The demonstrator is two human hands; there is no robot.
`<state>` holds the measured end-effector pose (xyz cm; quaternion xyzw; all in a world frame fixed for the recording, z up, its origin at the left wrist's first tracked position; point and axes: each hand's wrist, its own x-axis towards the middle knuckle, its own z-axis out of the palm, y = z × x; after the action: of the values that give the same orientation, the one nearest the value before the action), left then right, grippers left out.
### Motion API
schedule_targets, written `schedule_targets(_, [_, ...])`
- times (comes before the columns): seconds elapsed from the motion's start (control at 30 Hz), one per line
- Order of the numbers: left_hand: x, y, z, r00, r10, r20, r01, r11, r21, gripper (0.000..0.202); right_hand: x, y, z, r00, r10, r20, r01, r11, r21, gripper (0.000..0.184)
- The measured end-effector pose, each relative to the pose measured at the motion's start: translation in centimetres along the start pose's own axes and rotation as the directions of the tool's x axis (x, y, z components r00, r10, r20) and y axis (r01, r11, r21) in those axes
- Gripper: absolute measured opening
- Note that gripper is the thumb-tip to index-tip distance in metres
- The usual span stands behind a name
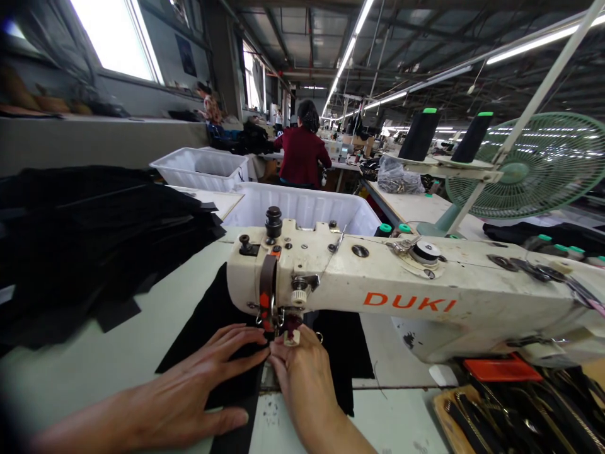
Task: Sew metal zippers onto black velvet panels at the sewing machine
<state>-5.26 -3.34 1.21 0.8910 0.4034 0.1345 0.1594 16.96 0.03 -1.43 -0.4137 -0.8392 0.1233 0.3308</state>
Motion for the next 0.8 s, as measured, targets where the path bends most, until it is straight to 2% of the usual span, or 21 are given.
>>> schedule_targets(0.23, [0.6,-1.2,0.0,0.997,0.066,-0.045,-0.066,0.998,-0.006,0.064,0.6,1.0,0.2,0.999,0.026,-0.029,-0.026,1.000,0.008,0.029])
schedule_targets(0.43, [0.5,-0.9,0.1,0.988,0.101,-0.115,-0.102,0.995,-0.002,0.062,0.2,0.8,-0.7,0.999,0.030,-0.011,-0.030,0.999,0.018,0.035])
schedule_targets(0.6, [1.3,0.0,0.1,0.986,0.088,-0.143,-0.082,0.996,0.045,0.058,0.1,0.4,0.0,0.994,0.096,-0.052,-0.101,0.989,-0.108,0.036])
schedule_targets(0.8, [2.0,0.4,0.3,0.988,0.086,-0.125,-0.078,0.995,0.066,0.047,0.7,0.2,0.9,0.996,0.080,-0.039,-0.088,0.961,-0.264,0.025])
